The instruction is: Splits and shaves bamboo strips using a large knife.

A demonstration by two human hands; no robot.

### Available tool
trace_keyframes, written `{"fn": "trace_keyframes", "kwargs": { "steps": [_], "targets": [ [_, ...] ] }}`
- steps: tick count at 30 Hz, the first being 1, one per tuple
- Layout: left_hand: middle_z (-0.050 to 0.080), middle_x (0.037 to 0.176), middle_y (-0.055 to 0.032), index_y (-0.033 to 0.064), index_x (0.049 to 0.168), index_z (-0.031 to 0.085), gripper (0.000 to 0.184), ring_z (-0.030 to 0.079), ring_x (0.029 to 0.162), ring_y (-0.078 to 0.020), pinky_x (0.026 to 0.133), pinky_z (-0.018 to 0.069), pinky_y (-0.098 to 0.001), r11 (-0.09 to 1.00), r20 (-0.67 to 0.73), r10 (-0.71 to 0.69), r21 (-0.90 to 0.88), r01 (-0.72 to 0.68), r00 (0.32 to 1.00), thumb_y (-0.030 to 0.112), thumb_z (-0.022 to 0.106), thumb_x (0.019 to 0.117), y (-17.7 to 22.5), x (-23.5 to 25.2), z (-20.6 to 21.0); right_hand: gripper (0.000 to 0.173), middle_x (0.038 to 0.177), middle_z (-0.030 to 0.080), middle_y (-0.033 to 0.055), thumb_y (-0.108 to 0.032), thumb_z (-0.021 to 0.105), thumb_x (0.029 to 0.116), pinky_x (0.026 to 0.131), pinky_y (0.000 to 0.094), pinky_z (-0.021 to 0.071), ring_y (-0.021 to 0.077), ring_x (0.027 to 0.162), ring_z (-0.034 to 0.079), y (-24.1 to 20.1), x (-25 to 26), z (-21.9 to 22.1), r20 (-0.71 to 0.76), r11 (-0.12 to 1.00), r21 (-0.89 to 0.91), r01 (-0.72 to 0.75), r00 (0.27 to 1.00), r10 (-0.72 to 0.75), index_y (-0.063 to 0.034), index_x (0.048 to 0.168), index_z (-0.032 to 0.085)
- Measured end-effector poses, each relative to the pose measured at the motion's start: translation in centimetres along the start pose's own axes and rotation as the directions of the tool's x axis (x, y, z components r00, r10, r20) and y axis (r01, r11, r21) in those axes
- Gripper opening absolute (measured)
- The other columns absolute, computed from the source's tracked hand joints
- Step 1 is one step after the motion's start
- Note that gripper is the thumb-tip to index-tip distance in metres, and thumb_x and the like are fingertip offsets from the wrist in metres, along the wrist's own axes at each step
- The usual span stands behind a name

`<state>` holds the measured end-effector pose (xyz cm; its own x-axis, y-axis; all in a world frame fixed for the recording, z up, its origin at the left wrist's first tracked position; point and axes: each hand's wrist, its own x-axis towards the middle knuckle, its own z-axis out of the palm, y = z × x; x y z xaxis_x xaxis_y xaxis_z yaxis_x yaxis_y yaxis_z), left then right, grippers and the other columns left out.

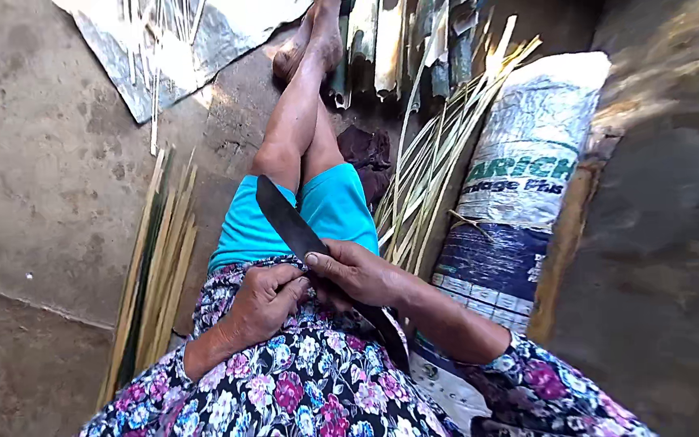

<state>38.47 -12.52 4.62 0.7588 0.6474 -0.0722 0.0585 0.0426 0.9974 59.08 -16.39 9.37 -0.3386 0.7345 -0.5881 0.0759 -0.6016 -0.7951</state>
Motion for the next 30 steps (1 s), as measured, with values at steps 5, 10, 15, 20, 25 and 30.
{"fn": "trace_keyframes", "kwargs": {
  "steps": [5, 10, 15, 20, 25, 30],
  "targets": [
    [0.064, 0.071, 0.0075, -0.0036, 0.116, 0.064, 0.020, 0.056, 0.055, 0.0019, 0.050, 0.0469, -0.0127, 0.961, -0.068, -0.226, -0.176, 0.211, 0.972, 0.005, 0.053, 0.1018, 2.4, 1.8, -1.8, 0.033, 0.084, 0.069, -0.0018, -0.038, 0.042, 0.1053, 0.063, 0.0229, 0.0591, 0.0070, 0.067, 0.069, -0.5, 2.0, -2.6, 0.045, 0.993, 0.013, 0.117, 0.992, -0.118, -0.0088, 0.118, 0.050],
    [0.070, 0.081, 0.0033, 0.0000, 0.125, 0.061, 0.027, 0.063, 0.066, -0.0023, 0.060, 0.0524, -0.0159, 0.868, 0.034, -0.186, -0.463, 0.180, 0.982, -0.001, 0.049, 0.1005, 1.7, 2.0, -2.4, 0.032, 0.074, 0.059, -0.0098, -0.040, 0.064, 0.0971, 0.061, 0.0178, 0.0469, -0.0042, 0.063, 0.054, 1.4, 2.7, -1.3, -0.236, 0.934, -0.206, 0.291, 0.912, -0.336, -0.0082, 0.100, 0.066],
    [0.074, 0.116, 0.0024, 0.0203, 0.116, 0.073, 0.037, 0.068, 0.110, -0.0103, 0.098, 0.0543, -0.0327, 0.845, 0.138, -0.001, -0.530, 0.074, 0.990, 0.049, 0.059, 0.0980, -1.6, 4.6, -5.8, 0.039, 0.073, 0.060, -0.0026, -0.042, 0.063, 0.0992, 0.061, 0.0195, 0.0442, -0.0020, 0.065, 0.054, 1.7, 2.4, -0.4, -0.228, 0.781, -0.420, 0.462, 0.780, -0.583, -0.0034, 0.097, 0.066],
    [0.075, 0.104, -0.0060, 0.0142, 0.080, 0.071, 0.081, 0.068, 0.109, -0.0184, 0.094, 0.0544, -0.0331, 0.755, -0.197, -0.024, -0.647, -0.111, 0.980, 0.056, 0.007, 0.1056, -0.9, 7.0, -1.1, 0.061, 0.065, 0.056, 0.0020, -0.060, 0.074, 0.0818, 0.056, 0.0337, 0.0429, 0.0109, 0.058, 0.050, 1.6, 3.1, 1.1, -0.305, 0.730, -0.532, 0.429, 0.707, -0.638, -0.0002, 0.093, 0.066],
    [0.074, 0.098, -0.0042, 0.0084, 0.087, 0.069, 0.089, 0.069, 0.098, -0.0129, 0.087, 0.0559, -0.0297, 0.752, -0.153, -0.153, -0.659, 0.015, 0.976, 0.055, -0.005, 0.1048, 0.1, 6.0, 0.7, 0.059, 0.059, 0.053, 0.0052, -0.059, 0.073, 0.0836, 0.052, 0.0356, 0.0409, 0.0154, 0.053, 0.050, 2.8, 3.6, 2.0, -0.366, 0.628, -0.663, 0.407, 0.555, -0.747, -0.0011, 0.080, 0.062],
    [0.074, 0.102, -0.0007, 0.0199, 0.064, 0.064, 0.078, 0.067, 0.106, -0.0156, 0.092, 0.0541, -0.0320, 0.753, -0.091, -0.028, -0.657, -0.039, 0.995, 0.072, 0.019, 0.1002, -0.7, 6.7, 0.4, 0.059, 0.058, 0.052, 0.0054, -0.059, 0.072, 0.0839, 0.051, 0.0343, 0.0400, 0.0154, 0.052, 0.049, 3.5, 4.0, 2.8, -0.407, 0.591, -0.698, 0.405, 0.454, -0.792, -0.0019, 0.077, 0.060]
  ]
}}
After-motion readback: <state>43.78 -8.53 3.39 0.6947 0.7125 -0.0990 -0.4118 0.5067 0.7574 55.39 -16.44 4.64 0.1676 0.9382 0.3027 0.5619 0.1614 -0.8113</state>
